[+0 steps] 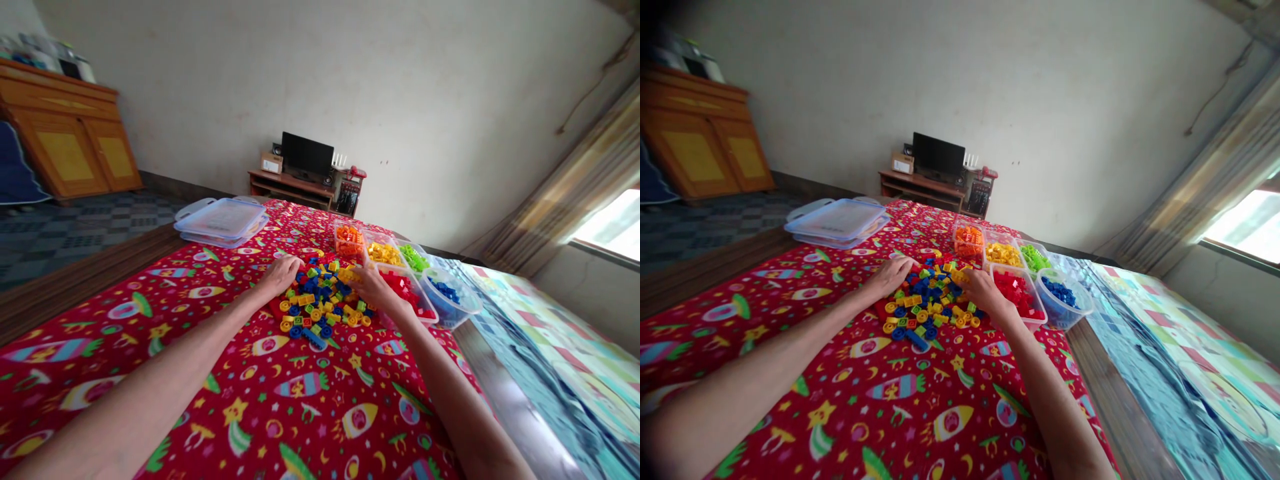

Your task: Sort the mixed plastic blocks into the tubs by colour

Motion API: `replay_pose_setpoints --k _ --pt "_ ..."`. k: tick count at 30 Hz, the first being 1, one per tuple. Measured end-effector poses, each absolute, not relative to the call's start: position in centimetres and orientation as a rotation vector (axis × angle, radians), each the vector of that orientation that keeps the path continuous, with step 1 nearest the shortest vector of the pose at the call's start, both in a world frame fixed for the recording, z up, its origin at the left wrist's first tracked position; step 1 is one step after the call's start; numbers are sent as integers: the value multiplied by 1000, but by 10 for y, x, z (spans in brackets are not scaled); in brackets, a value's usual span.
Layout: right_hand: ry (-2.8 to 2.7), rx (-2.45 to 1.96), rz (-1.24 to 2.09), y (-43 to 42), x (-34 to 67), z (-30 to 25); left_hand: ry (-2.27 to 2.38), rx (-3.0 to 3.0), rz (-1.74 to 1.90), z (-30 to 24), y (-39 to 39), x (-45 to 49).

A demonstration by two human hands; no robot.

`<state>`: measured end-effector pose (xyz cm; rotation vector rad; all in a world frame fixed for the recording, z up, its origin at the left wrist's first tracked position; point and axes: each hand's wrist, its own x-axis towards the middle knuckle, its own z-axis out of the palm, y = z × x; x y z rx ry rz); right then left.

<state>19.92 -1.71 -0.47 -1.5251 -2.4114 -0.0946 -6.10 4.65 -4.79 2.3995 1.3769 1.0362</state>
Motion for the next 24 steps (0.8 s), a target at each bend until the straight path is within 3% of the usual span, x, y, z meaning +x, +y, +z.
replay_pose_setpoints --k 7,12,24 --pt "-2175 -1467 3 -28 198 16 1365 2415 1048 -53 53 -61" --pt "-2023 -1547 -119 -23 223 33 1367 2399 1045 -52 49 -62" --pt "-1755 -2008 -223 66 271 51 1363 2395 1056 -55 52 -63"
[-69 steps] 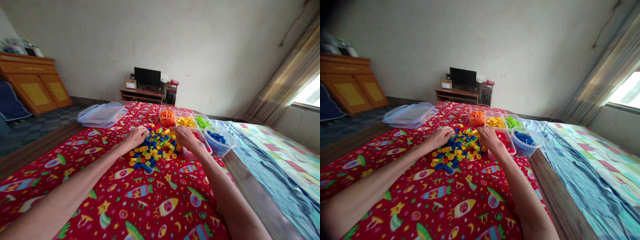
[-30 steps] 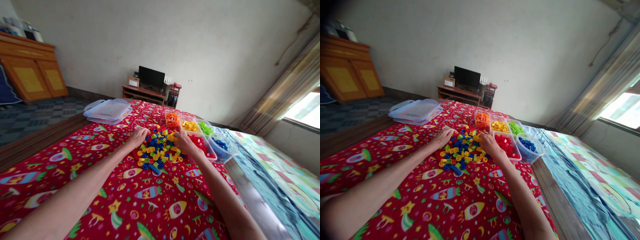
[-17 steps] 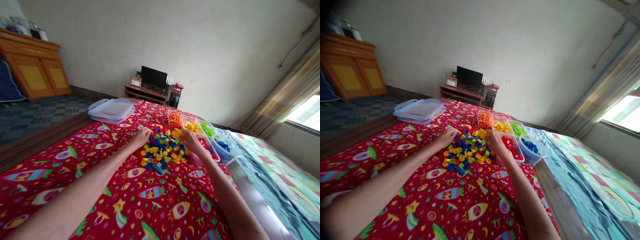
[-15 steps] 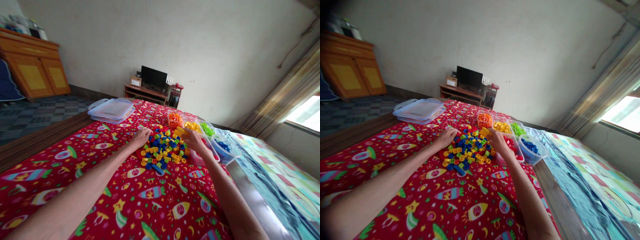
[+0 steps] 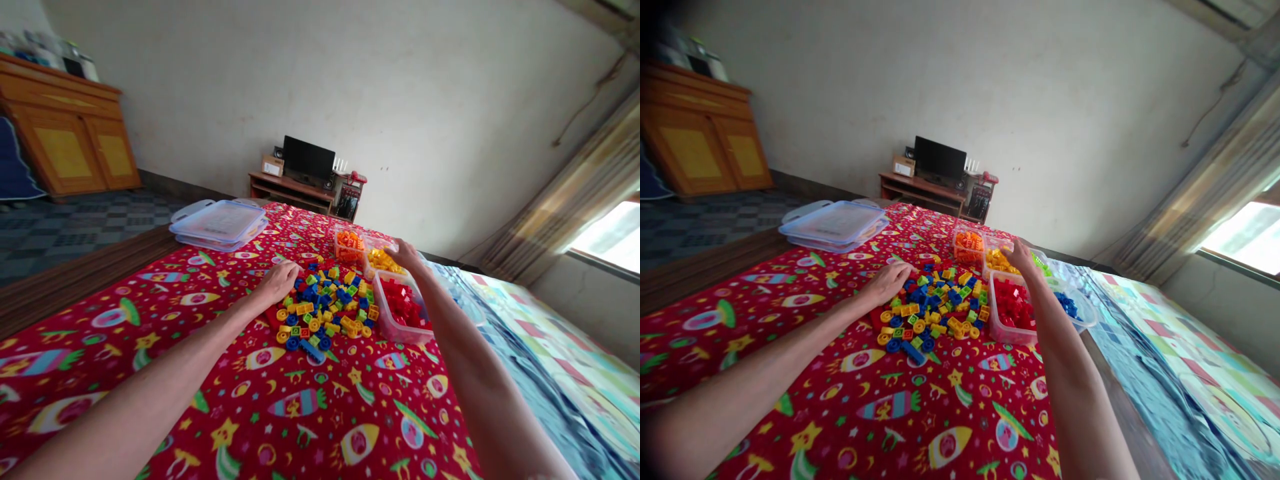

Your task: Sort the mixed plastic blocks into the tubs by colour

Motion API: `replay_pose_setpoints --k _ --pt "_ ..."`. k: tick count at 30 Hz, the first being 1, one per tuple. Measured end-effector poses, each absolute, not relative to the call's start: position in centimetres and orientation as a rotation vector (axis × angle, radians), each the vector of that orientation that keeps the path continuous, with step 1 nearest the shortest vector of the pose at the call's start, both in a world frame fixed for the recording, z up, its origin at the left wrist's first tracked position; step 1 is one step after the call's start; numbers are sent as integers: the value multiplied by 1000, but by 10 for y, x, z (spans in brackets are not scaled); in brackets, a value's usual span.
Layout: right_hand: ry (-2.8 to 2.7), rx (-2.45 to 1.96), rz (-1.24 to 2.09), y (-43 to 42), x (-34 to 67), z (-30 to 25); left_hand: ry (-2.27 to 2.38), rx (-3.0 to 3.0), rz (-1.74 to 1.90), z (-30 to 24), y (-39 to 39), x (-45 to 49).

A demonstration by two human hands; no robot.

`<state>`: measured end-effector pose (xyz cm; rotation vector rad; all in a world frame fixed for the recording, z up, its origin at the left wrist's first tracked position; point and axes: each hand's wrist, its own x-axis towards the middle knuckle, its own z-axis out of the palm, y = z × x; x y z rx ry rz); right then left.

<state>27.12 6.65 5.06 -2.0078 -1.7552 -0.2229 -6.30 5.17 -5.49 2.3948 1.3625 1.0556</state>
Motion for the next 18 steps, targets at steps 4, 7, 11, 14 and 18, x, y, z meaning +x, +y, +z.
replay_pose_setpoints --k 4,7,11,14,18 --pt "-1704 -1915 -282 64 262 49 1363 2392 1068 -55 52 -63" --pt "-1742 -1835 -296 55 248 52 1359 2360 1079 -53 50 -62" --pt "-1983 -1752 -243 43 220 54 1324 2354 1084 -50 48 -61" --pt "-2265 -1672 -88 37 194 47 1351 2343 1082 -49 46 -61" --pt "-2430 -1566 -28 39 158 30 1407 2281 1107 -50 45 -60"
